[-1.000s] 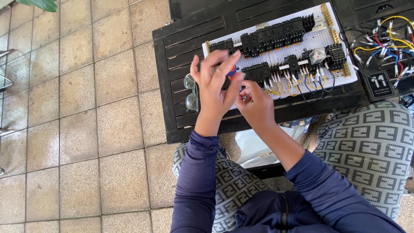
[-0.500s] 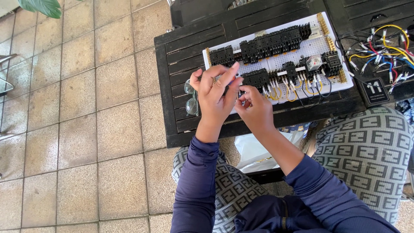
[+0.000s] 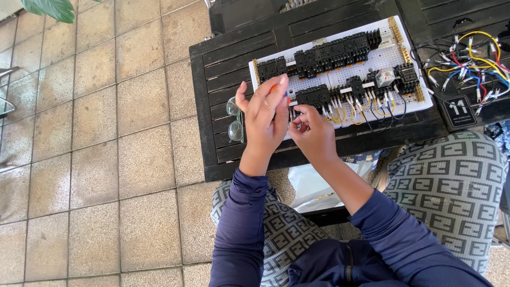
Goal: Connecting electrical wires to a circuit board using a screwdriver and wire stripper
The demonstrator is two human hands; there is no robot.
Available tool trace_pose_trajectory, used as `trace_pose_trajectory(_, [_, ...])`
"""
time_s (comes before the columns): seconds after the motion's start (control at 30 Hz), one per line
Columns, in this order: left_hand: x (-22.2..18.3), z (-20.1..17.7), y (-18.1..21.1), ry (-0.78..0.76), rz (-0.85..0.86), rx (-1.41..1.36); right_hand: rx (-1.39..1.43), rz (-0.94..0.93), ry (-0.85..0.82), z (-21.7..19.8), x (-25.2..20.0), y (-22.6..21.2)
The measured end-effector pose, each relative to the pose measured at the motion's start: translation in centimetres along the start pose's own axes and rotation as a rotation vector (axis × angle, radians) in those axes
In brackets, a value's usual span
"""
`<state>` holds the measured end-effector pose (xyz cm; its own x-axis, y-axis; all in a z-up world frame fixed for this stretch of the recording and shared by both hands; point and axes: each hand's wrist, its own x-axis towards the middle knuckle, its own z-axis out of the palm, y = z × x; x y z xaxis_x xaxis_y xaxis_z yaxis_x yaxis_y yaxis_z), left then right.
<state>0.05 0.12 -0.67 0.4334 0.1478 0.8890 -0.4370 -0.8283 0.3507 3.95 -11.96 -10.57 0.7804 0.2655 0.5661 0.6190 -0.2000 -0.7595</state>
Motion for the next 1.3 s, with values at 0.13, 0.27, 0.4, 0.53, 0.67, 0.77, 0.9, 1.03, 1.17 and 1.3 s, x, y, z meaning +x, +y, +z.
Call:
trace_pose_trajectory(0.13, [0.5, -0.6, 1.2, -0.088, -0.08, -0.087, -0.02, -0.013, 0.009, 0.2, -0.1, 0.4])
trace_pose_trajectory(0.27, [-0.5, 0.2, -0.6, -0.002, -0.031, 0.069, -0.026, -0.016, 0.035, 0.4, -0.3, 0.6])
trace_pose_trajectory(0.4, [-0.1, -0.3, -0.4, -0.023, -0.009, 0.014, -0.008, 0.0, 0.011, 0.1, 0.0, -0.2])
trace_pose_trajectory(0.53, [0.7, -0.7, 0.7, -0.085, -0.092, -0.102, 0.005, 0.018, 0.005, 0.2, -0.1, -0.1])
trace_pose_trajectory(0.67, [-0.3, -0.1, -1.1, -0.035, -0.039, 0.028, 0.006, 0.028, 0.017, 0.1, -0.1, -0.4])
trace_pose_trajectory(0.77, [-0.4, 0.2, -0.8, -0.009, -0.031, 0.057, 0.003, 0.035, 0.013, 0.2, -0.2, -0.1])
trace_pose_trajectory(0.9, [0.3, -0.2, 0.5, -0.076, -0.091, -0.011, 0.005, 0.023, 0.014, 0.2, -0.2, 0.1])
trace_pose_trajectory(1.03, [0.0, 0.1, -0.1, -0.06, -0.08, -0.012, -0.044, 0.005, 0.036, 0.5, -0.4, 0.3])
trace_pose_trajectory(1.17, [0.6, -0.1, -0.1, -0.067, -0.092, -0.024, -0.075, -0.04, 0.04, 0.5, -0.4, 0.7])
trace_pose_trajectory(1.3, [0.8, -0.6, -0.2, -0.129, -0.065, -0.053, -0.045, -0.046, -0.046, 0.1, -0.5, 1.3])
